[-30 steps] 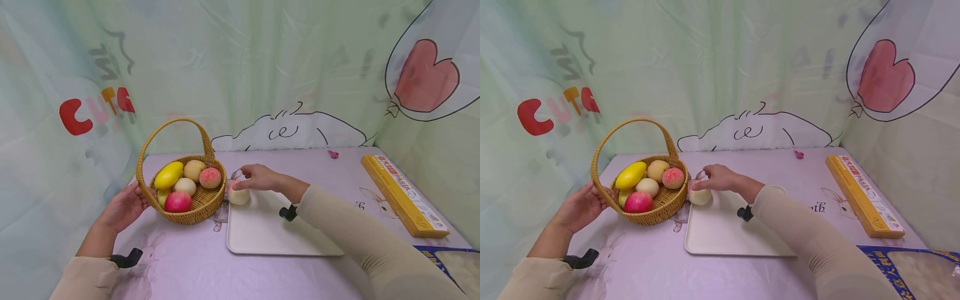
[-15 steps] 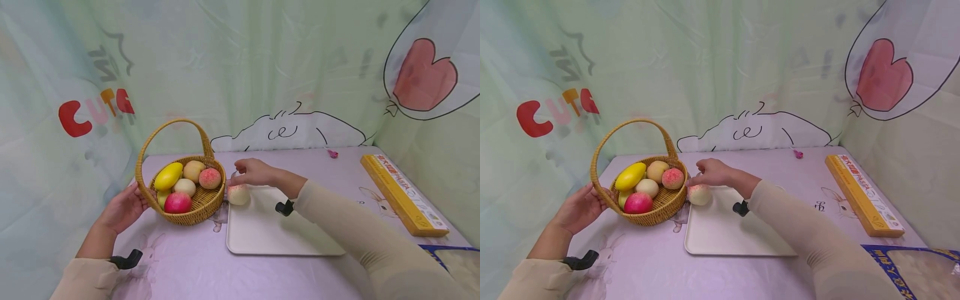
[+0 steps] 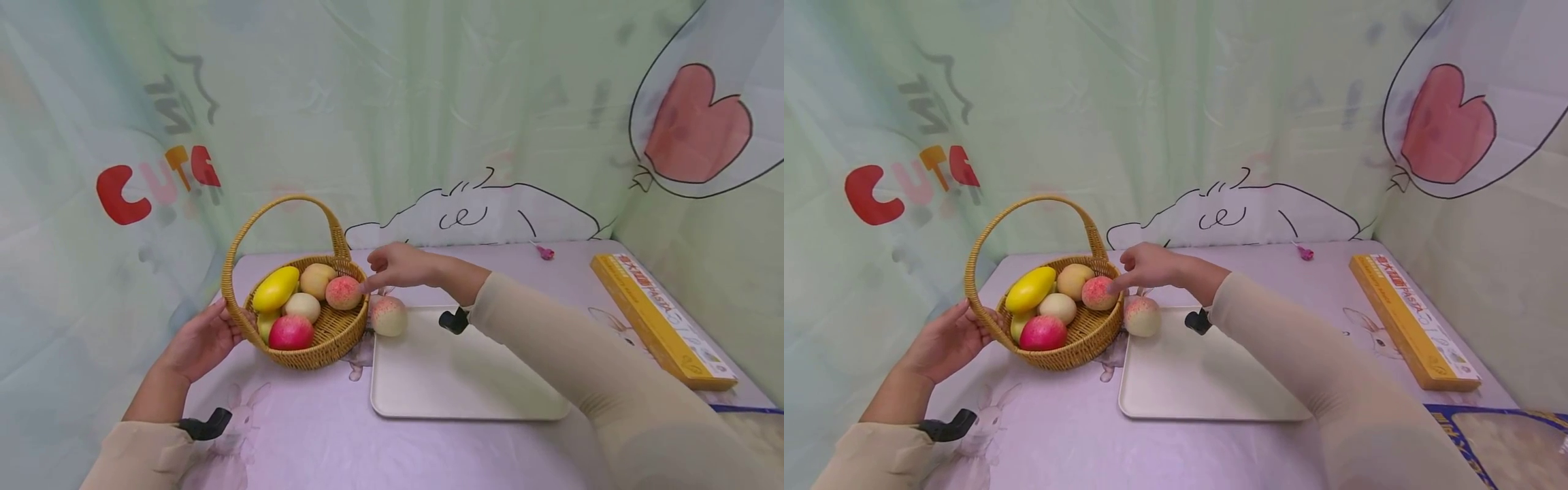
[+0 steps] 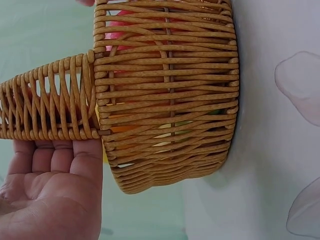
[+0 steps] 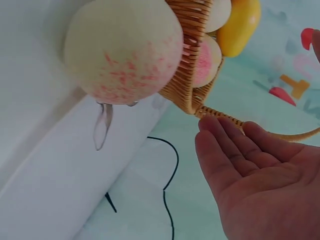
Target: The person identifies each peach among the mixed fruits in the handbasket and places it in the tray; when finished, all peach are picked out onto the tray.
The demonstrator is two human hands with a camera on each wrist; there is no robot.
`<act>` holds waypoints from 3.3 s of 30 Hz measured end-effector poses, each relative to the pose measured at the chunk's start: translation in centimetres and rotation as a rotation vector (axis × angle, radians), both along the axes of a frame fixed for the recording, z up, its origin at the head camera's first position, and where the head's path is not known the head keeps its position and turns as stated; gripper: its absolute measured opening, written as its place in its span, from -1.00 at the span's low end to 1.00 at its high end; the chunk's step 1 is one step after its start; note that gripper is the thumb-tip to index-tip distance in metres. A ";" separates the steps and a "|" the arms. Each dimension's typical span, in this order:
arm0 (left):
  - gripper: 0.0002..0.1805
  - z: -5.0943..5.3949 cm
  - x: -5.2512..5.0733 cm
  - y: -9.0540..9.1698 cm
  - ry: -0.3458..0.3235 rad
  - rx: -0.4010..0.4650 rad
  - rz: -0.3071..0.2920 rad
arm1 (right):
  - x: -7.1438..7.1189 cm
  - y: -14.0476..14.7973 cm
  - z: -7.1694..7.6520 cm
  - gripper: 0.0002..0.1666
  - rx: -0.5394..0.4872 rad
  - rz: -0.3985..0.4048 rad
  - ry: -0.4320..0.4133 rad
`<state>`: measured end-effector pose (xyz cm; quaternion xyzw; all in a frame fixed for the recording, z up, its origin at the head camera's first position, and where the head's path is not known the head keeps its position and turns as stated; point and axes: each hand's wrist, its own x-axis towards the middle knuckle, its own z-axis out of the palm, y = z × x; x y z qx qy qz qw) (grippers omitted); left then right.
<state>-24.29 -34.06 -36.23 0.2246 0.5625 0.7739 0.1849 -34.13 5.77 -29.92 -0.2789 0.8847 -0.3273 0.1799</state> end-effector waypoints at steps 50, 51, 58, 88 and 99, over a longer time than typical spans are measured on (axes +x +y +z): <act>-0.60 -0.1 -0.7 0.2 -0.012 -0.008 0.013 | -5.2 -9.6 -1.2 -0.21 0.428 0.177 0.155; -0.61 -0.1 -0.7 0.2 -0.009 -0.008 0.011 | -5.2 -9.7 -1.3 -0.27 0.437 0.184 0.161; -0.62 -0.3 -0.7 0.5 -0.020 -0.018 0.023 | -5.3 -10.1 -2.3 -0.67 0.497 0.227 0.197; -0.53 -0.2 -0.5 0.2 -0.016 -0.010 0.031 | -4.4 -9.6 -2.0 -0.39 0.270 0.235 0.111; -0.54 -0.3 -0.3 0.1 -0.016 -0.011 0.037 | -3.2 -8.1 -1.8 -0.30 -0.020 0.174 0.029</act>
